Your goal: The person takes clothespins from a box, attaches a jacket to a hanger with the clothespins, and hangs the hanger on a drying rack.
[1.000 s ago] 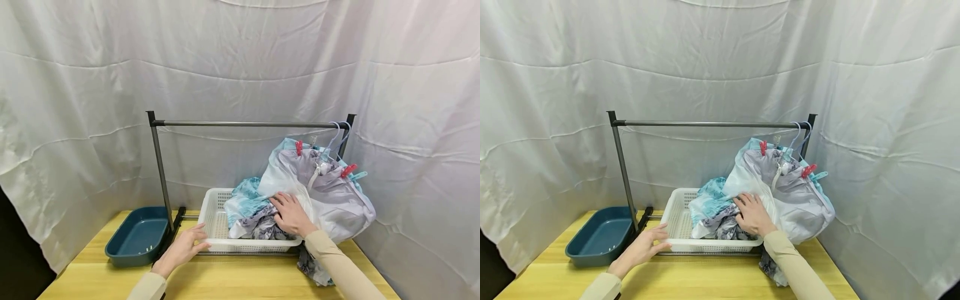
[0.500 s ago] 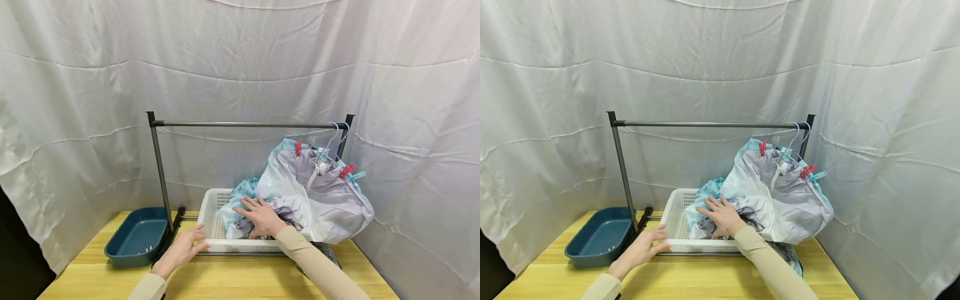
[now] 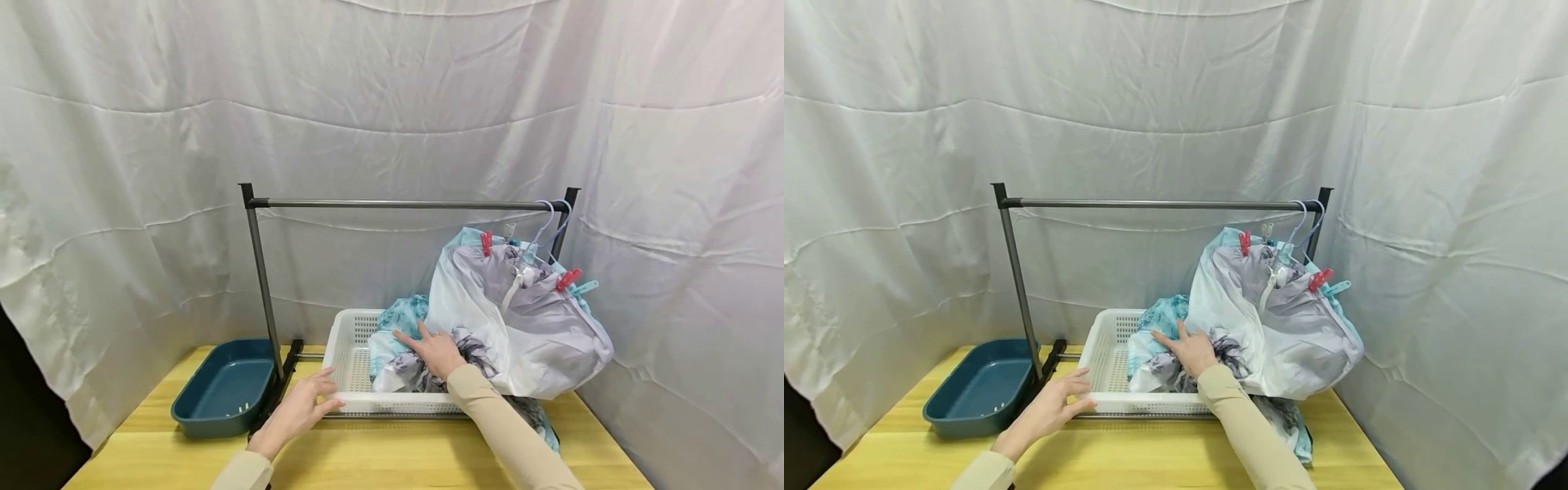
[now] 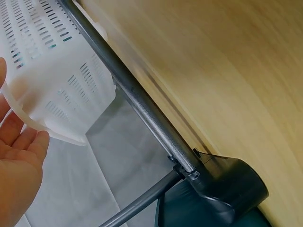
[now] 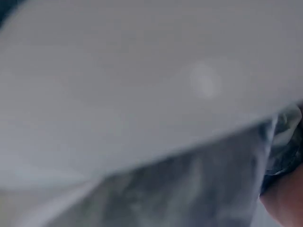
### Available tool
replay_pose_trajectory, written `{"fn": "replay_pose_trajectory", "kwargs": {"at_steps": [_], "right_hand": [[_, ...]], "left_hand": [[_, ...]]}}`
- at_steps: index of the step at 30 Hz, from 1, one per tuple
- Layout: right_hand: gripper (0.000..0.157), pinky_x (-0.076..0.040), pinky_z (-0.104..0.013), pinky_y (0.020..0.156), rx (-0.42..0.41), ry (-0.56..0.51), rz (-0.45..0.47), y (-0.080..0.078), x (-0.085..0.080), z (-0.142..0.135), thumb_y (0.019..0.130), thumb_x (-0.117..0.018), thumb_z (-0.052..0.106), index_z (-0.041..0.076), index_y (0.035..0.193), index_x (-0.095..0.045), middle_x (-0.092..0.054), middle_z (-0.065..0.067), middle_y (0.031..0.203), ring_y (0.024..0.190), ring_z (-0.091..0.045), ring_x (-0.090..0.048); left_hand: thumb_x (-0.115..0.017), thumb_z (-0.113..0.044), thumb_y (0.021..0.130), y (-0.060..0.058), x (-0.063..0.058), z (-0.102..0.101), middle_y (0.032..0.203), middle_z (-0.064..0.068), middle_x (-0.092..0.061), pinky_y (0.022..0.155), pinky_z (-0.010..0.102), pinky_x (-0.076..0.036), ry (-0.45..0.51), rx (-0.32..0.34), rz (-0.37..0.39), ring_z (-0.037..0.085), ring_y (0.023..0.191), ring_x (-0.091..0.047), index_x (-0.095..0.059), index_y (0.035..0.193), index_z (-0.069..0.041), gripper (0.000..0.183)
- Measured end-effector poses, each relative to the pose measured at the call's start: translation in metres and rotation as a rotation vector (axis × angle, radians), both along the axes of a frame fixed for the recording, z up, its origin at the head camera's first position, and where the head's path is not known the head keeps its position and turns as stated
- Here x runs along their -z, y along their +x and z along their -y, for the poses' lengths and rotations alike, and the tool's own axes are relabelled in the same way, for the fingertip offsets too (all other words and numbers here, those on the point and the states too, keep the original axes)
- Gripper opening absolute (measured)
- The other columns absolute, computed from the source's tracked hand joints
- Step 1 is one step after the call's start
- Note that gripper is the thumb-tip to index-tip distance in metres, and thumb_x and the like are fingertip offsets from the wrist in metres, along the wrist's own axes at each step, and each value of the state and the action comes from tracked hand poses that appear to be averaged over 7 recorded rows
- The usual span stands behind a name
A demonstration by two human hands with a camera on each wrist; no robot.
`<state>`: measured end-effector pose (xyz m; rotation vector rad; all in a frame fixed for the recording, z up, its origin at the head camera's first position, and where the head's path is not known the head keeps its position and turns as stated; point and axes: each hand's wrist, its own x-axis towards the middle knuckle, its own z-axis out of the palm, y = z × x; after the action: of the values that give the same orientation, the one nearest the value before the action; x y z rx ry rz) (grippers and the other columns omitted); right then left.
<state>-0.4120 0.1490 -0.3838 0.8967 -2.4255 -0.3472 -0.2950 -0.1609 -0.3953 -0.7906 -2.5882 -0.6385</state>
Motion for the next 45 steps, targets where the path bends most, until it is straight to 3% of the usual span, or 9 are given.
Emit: {"fn": "replay_pose_trajectory", "kwargs": {"at_steps": [3,6,8,15,23,31,35,39,45], "right_hand": [[0.082,-0.041,-0.029,0.041,-0.047,-0.052,-0.058,-0.003,0.001,-0.002,0.080,-0.070,-0.006,0.035,0.145,-0.044,-0.070,-0.017,0.093,0.041,-0.015,-0.041],[0.072,-0.044,-0.033,0.044,-0.049,-0.090,-0.070,-0.007,0.000,-0.005,0.078,-0.069,-0.005,0.033,0.137,-0.055,-0.057,-0.005,0.056,0.044,-0.018,-0.042],[0.062,-0.049,-0.036,0.049,-0.013,-0.105,-0.067,-0.009,-0.002,-0.007,0.081,-0.066,-0.002,0.033,0.132,-0.060,-0.052,-0.004,0.051,0.050,-0.021,-0.050],[0.055,-0.055,-0.046,0.058,0.121,-0.152,-0.075,-0.018,-0.019,-0.023,0.086,-0.067,-0.003,0.031,0.129,-0.063,-0.068,-0.015,0.087,0.088,-0.036,-0.064],[0.050,-0.054,-0.045,0.053,0.141,-0.281,-0.147,-0.018,-0.036,-0.059,0.087,-0.068,-0.004,0.024,0.128,-0.064,-0.064,-0.021,0.099,0.090,-0.038,-0.062],[0.034,-0.054,-0.049,0.054,0.284,-0.331,-0.113,-0.018,-0.036,-0.081,0.086,-0.071,0.001,0.019,0.115,-0.072,-0.064,-0.025,0.103,0.097,-0.042,-0.061],[0.019,-0.055,-0.050,0.064,0.325,-0.281,-0.062,-0.016,-0.029,-0.088,0.085,-0.075,0.006,0.015,0.102,-0.075,-0.063,-0.023,0.107,0.102,-0.041,-0.058],[0.024,-0.050,-0.054,0.082,0.276,-0.213,0.012,-0.014,-0.020,-0.091,0.086,-0.074,0.009,0.015,0.109,-0.073,-0.059,-0.019,0.116,0.112,-0.039,-0.053],[0.047,-0.025,-0.066,0.109,0.159,-0.346,0.369,-0.013,-0.020,-0.092,0.095,-0.050,0.019,0.006,0.140,-0.052,-0.038,-0.019,0.151,0.142,-0.040,-0.029]], "left_hand": [[-0.073,-0.028,0.087,-0.004,-0.001,0.002,0.105,0.008,-0.075,0.101,0.052,-0.047,-0.003,-0.002,0.008,0.034,0.127,-0.056,-0.078,0.095,-0.011,0.019],[-0.073,-0.027,0.087,-0.008,-0.002,0.004,0.106,0.009,-0.075,0.101,0.052,-0.047,-0.010,0.009,0.000,0.034,0.126,-0.057,-0.078,0.096,-0.009,0.021],[-0.073,-0.027,0.087,-0.011,-0.004,0.007,0.107,0.010,-0.074,0.101,0.052,-0.047,-0.011,0.022,-0.001,0.035,0.126,-0.057,-0.078,0.096,-0.009,0.021],[-0.072,-0.029,0.088,-0.020,-0.010,0.020,0.106,0.006,-0.075,0.100,0.051,-0.048,-0.021,0.041,-0.012,0.034,0.126,-0.056,-0.078,0.095,-0.011,0.021],[-0.073,-0.028,0.087,-0.002,-0.034,0.023,0.105,0.005,-0.075,0.098,0.051,-0.050,-0.098,-0.007,-0.049,0.034,0.125,-0.058,-0.077,0.093,-0.012,0.018],[-0.073,-0.030,0.087,0.017,-0.056,0.032,0.106,0.002,-0.075,0.095,0.051,-0.051,-0.128,-0.060,-0.068,0.033,0.124,-0.059,-0.078,0.092,-0.016,0.015],[-0.074,-0.030,0.086,0.021,-0.059,0.036,0.102,0.002,-0.076,0.093,0.051,-0.052,-0.124,-0.071,-0.092,0.033,0.122,-0.060,-0.077,0.089,-0.017,0.014],[-0.075,-0.031,0.085,0.025,-0.060,0.039,0.102,0.007,-0.076,0.090,0.050,-0.054,-0.117,-0.088,-0.089,0.033,0.119,-0.062,-0.078,0.090,-0.014,0.017],[-0.074,-0.031,0.086,0.033,-0.060,0.037,0.106,0.013,-0.074,0.088,0.050,-0.055,-0.121,-0.097,-0.060,0.034,0.118,-0.062,-0.078,0.094,-0.010,0.022]]}}
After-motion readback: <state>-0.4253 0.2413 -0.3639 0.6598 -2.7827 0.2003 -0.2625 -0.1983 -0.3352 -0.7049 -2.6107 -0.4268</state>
